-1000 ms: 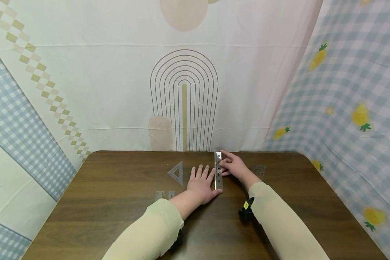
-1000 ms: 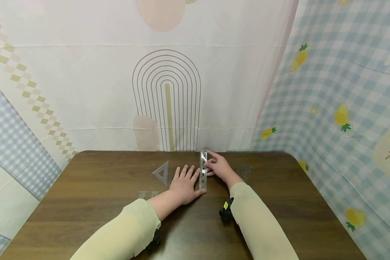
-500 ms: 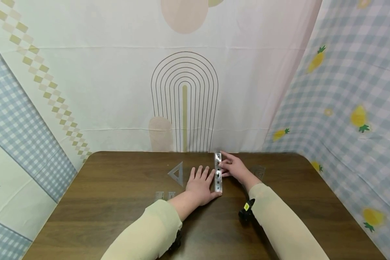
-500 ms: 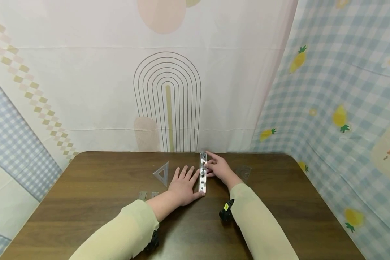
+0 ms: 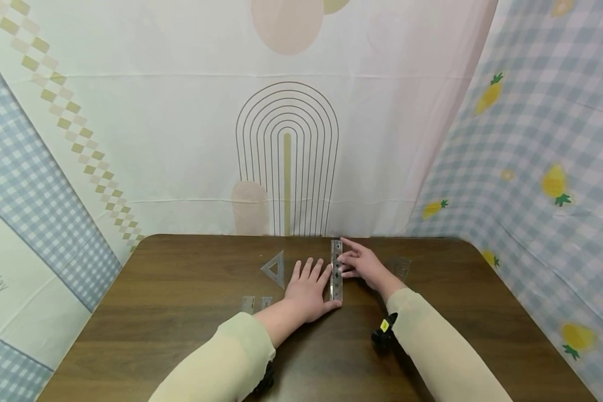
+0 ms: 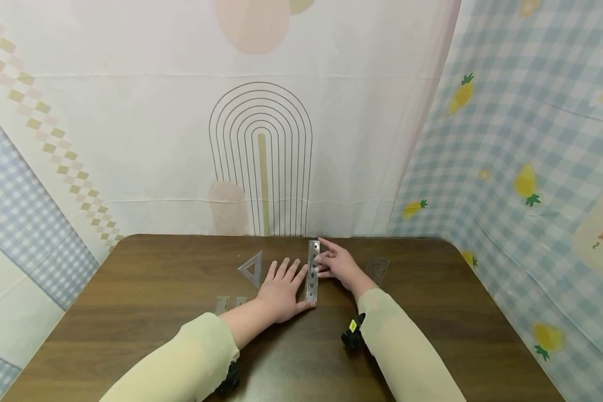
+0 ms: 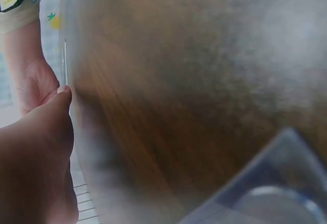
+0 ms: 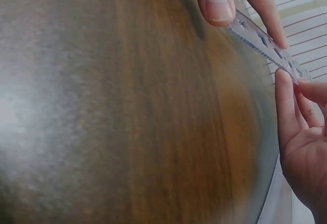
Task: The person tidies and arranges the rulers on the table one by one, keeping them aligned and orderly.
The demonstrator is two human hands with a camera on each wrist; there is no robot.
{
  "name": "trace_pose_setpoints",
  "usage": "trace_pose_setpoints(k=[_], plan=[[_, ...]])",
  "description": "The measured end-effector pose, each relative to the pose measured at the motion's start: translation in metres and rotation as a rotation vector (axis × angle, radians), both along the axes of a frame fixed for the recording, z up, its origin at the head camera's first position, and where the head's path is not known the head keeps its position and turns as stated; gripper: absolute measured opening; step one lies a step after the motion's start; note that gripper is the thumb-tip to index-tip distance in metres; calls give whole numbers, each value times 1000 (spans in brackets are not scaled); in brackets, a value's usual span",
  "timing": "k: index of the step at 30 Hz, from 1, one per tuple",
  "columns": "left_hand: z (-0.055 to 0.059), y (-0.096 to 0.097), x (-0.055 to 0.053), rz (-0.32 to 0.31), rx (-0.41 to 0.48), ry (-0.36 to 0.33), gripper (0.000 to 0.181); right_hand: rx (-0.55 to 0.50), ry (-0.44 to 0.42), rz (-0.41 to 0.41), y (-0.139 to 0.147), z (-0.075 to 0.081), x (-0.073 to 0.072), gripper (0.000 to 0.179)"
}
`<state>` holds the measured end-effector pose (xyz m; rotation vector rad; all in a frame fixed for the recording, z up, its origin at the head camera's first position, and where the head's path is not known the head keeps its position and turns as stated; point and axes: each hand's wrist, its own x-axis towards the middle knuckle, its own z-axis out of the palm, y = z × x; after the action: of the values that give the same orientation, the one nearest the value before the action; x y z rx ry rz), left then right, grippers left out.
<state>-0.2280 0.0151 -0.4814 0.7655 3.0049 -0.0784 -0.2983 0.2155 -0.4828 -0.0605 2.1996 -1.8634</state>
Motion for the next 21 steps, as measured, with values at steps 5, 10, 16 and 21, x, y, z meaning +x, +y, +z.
trace_pose_setpoints(k=[5, 10, 16, 21], plan=[[1, -3, 5, -5, -4, 8, 94, -30, -20, -3, -2, -1, 4, 62], [0, -7, 10, -12, 4, 16, 95, -52, -40, -8, -6, 0, 10, 63], [-5, -13, 16, -5, 4, 21, 97, -51, -52, -2, -12, -1, 18, 62], [-8, -17, 22, -4, -16, 31, 99, -43, -66, 16, -19, -3, 25, 61]])
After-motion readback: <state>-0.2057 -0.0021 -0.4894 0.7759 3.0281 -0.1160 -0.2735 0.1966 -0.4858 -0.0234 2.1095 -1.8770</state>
